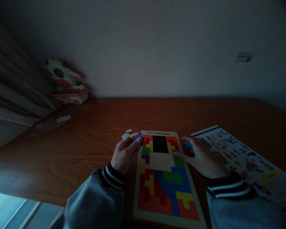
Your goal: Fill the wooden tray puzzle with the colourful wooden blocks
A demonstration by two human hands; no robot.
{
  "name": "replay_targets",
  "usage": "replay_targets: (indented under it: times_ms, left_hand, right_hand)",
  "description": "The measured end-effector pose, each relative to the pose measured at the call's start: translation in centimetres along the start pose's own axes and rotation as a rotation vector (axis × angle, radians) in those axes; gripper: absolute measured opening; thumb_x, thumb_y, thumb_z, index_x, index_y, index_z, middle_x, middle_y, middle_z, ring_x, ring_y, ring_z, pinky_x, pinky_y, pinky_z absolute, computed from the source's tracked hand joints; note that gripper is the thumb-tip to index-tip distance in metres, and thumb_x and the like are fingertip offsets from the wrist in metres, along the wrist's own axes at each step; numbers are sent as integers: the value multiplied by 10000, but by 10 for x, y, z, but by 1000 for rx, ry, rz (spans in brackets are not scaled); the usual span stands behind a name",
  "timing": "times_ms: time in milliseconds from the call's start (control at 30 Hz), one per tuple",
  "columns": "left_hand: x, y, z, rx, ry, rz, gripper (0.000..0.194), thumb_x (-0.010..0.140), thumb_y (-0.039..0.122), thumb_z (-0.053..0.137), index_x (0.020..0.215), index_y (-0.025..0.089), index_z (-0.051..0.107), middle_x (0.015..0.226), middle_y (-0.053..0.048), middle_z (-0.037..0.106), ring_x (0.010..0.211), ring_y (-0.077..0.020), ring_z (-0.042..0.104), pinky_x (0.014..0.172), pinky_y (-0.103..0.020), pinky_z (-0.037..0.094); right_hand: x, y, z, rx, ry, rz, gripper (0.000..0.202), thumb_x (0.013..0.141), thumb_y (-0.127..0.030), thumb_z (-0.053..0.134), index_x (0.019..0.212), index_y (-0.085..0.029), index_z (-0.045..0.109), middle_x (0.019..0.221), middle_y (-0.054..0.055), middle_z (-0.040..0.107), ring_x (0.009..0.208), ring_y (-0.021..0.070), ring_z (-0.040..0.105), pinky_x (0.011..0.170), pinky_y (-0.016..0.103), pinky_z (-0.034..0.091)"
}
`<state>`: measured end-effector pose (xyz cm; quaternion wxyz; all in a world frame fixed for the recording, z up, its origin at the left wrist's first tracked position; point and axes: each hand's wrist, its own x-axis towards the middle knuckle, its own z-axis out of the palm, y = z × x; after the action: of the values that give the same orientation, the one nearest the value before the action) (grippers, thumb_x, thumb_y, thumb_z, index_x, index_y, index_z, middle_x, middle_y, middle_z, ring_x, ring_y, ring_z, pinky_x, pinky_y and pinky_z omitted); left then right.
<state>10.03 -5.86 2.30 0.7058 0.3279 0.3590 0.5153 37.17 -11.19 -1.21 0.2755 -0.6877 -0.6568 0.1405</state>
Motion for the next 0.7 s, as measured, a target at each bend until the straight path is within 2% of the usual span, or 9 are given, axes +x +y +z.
replay_targets:
  times_ms: [200,300,433,567,700]
  left_hand:
    - [0,0,-1,13,1,0,314,623,272,904,864,152,743,832,-19,723,732,-100,651,665,-184,507]
    - [0,-1,0,11,4,2,322,615,267,908,867,151,745,829,-11,718,721,-86,641,653,-167,500]
    - [0,-1,0,-2,20,-11,327,601,258,916,859,152,745,831,-7,720,726,-84,646,651,-159,501]
    - [-1,0,1,5,12,-7,308,614,255,910,852,151,744,838,-16,725,731,-94,656,661,-172,510]
    - [-2,1,2,13,8,-8,303,618,249,906,855,148,745,830,-17,724,722,-97,654,656,-179,510]
  right_hand:
    - [0,3,-1,-18,10,-18,653,670,-636,731,1190,-272,574,1123,95,653,962,302,640,724,428,547]
    - [0,3,-1,-17,54,-14,548,768,-610,636,1159,-232,573,1088,119,658,967,309,642,787,462,538]
    - [0,-4,-2,43,74,-64,292,922,-402,424,1105,-221,562,1114,127,664,1057,289,630,920,481,496]
    - [1,-14,-4,56,1,-122,249,931,-284,404,1087,-253,595,1122,92,664,1099,260,612,976,465,466]
    - [4,-21,-6,101,22,-171,239,914,-273,458,1076,-267,635,1097,74,663,1077,256,619,956,447,482]
